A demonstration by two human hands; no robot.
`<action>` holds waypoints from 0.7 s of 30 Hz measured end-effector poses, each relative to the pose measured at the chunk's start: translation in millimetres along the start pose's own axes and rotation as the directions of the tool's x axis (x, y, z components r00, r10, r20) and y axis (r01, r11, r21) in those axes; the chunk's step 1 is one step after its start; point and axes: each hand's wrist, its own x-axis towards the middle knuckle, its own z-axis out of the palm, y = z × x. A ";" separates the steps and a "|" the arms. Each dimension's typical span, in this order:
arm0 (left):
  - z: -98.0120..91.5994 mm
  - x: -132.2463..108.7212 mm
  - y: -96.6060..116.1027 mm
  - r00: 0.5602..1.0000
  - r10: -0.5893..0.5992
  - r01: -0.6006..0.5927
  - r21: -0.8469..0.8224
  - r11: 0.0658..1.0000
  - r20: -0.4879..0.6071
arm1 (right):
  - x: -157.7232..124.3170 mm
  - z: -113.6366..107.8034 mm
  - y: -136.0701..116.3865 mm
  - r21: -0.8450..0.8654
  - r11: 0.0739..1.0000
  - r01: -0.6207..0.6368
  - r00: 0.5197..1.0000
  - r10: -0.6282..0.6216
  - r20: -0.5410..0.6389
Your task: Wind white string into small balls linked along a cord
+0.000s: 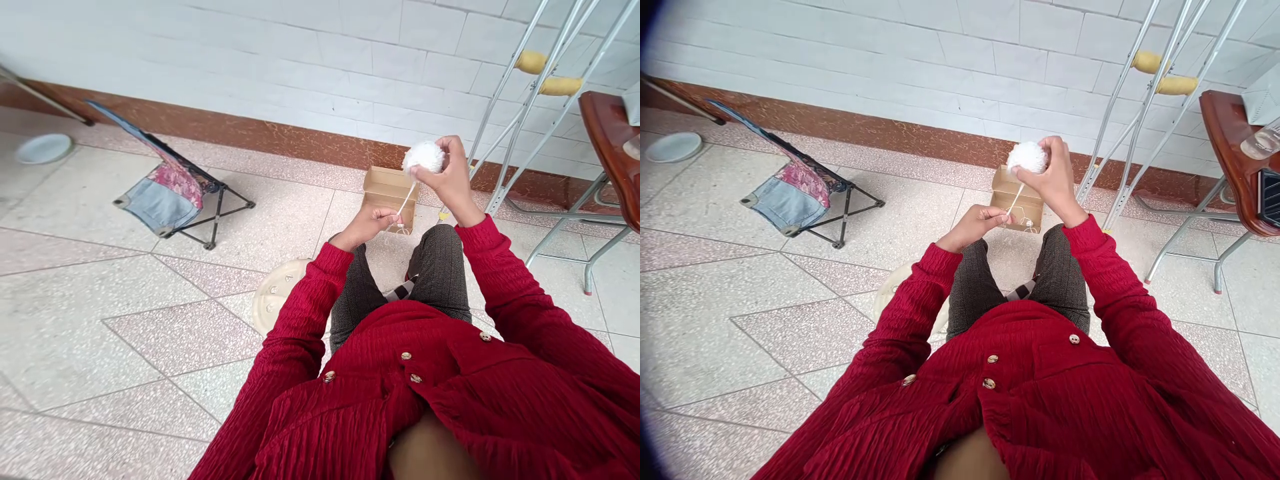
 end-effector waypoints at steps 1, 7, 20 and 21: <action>-1.1 -0.7 1.3 1.000 0.000 0.000 0.006 1.000 0.007 | -0.2 1.9 5.3 -0.145 0.989 0.004 0.999 -0.011 -0.048; -14.5 1.6 5.0 1.000 -0.015 0.014 0.135 0.991 0.011 | -25.6 26.0 35.8 -0.445 0.895 -0.045 0.984 0.117 0.134; -6.7 3.8 -12.4 0.988 -0.041 0.041 -0.001 0.999 -0.152 | -62.1 18.6 27.7 0.682 0.532 -0.502 0.796 -0.025 0.605; -2.0 4.0 -15.6 0.987 -0.053 0.053 -0.008 0.999 -0.154 | -59.5 17.5 20.7 0.708 0.532 -0.465 0.827 -0.024 0.561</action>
